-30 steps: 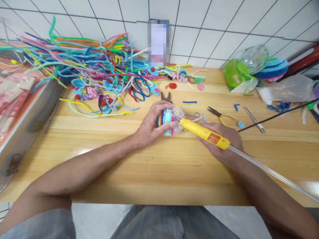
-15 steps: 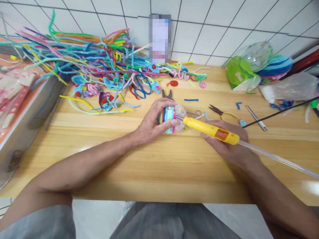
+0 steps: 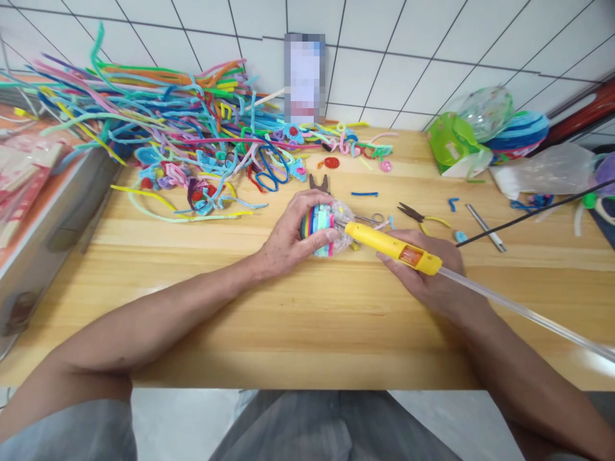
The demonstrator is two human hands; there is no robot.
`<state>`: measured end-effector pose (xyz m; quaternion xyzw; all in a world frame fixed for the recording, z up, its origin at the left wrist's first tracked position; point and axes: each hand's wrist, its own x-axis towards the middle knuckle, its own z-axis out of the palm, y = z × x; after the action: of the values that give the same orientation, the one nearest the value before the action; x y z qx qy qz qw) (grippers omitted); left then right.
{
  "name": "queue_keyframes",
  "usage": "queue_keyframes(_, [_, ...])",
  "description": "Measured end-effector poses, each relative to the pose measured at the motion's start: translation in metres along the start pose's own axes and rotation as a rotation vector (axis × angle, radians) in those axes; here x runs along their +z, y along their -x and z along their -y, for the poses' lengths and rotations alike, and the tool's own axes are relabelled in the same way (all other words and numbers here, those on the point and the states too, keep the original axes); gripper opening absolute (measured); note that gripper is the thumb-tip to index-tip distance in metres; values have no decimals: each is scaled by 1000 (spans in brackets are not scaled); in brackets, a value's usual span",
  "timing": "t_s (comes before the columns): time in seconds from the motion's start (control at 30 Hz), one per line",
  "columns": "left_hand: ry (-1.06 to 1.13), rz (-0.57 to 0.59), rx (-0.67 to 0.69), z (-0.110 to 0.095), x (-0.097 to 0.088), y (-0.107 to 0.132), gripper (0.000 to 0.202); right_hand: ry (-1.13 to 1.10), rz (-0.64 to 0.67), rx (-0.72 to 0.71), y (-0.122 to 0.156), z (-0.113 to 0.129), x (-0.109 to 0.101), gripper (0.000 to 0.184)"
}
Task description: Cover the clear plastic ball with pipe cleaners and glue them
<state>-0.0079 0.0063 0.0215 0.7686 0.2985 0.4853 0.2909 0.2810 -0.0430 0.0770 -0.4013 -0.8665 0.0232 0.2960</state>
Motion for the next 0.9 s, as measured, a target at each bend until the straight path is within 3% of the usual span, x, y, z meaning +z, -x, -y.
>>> queue_keyframes(0.2, [-7, -3, 17, 0, 0, 0, 46, -100, 8, 111, 1, 5, 0, 20])
queue_keyframes(0.3, [-28, 10, 36, -2, -1, 0, 47, -256, 44, 303, -2, 8, 0, 11])
queue_keyframes(0.47, [-51, 29, 86, -3, -1, 1, 50, -594, 69, 616, -12, 8, 1, 28])
queue_keyframes(0.67, [-60, 27, 135, -2, 3, 2, 55, -715, 142, 711, -16, 0, -4, 35])
queue_keyframes(0.9, [-43, 49, 58, -4, -3, 0, 50, -728, 178, 707, -11, -5, -9, 36])
